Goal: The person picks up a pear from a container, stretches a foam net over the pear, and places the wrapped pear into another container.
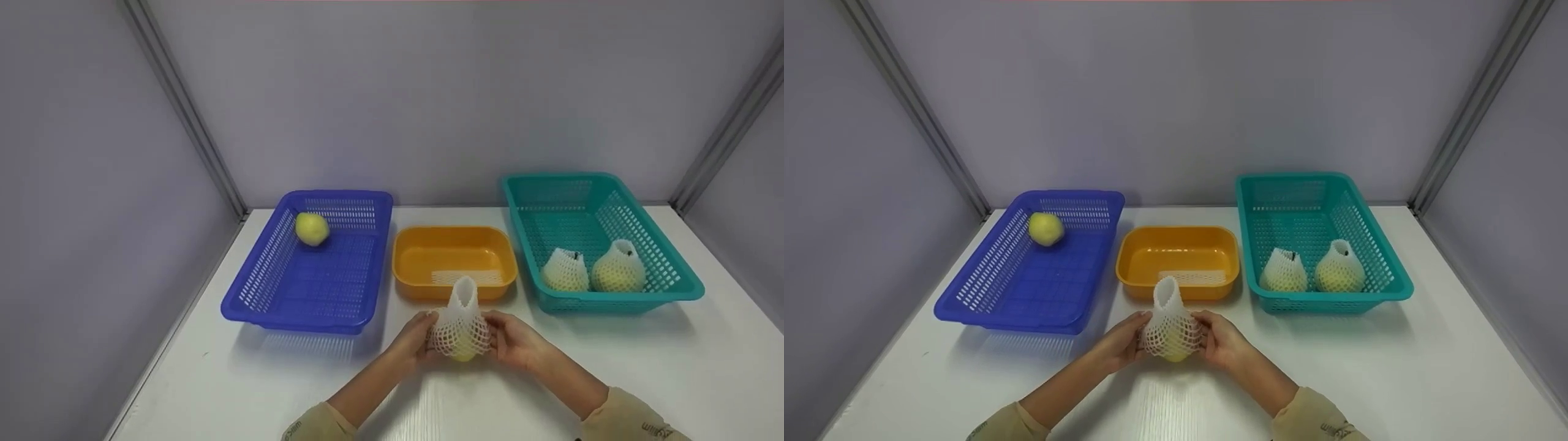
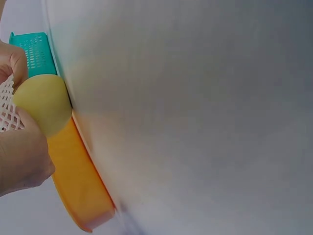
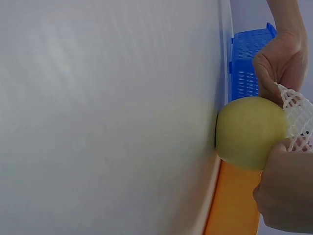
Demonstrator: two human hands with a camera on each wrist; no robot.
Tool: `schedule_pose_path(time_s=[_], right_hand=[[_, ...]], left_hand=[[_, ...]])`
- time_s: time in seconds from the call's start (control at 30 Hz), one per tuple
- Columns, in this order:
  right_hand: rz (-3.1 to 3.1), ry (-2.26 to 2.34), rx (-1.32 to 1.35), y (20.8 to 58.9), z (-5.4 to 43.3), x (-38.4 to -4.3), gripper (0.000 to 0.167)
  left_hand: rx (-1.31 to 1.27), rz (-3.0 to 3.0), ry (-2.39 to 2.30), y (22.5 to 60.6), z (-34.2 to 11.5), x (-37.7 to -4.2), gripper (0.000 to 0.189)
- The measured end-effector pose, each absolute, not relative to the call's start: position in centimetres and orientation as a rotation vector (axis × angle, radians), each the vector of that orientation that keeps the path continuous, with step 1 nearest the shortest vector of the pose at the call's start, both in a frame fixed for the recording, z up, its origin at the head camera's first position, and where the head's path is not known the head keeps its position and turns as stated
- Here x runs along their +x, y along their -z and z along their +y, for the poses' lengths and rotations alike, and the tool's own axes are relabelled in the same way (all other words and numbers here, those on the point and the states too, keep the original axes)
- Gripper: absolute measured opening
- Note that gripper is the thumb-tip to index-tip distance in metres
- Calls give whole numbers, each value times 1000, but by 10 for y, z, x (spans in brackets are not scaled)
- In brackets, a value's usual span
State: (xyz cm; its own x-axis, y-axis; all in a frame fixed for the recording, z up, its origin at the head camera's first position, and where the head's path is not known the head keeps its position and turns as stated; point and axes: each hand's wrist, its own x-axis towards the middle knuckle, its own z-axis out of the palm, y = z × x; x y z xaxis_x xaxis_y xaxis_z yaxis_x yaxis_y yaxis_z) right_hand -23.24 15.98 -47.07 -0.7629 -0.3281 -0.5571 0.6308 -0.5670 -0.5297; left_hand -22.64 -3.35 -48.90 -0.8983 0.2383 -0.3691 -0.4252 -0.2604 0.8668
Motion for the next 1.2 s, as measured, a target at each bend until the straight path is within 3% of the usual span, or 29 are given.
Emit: schedule_pose_path(time_s=[0.33,0.6,0.87,1.2], right_hand=[[1145,2242,556,482,159,-236,20],[1383,2160,637,492,154,-235,43],[1438,2123,632,500,157,-243,29],[1582,1954,249,498,175,-250,24]], left_hand=[[-338,1702,-2166,500,-31,-229,17],[-347,1818,-2080,506,-31,-230,25],[-301,1942,-1899,511,-34,-243,17],[-142,2066,-1766,506,-46,-248,17]])
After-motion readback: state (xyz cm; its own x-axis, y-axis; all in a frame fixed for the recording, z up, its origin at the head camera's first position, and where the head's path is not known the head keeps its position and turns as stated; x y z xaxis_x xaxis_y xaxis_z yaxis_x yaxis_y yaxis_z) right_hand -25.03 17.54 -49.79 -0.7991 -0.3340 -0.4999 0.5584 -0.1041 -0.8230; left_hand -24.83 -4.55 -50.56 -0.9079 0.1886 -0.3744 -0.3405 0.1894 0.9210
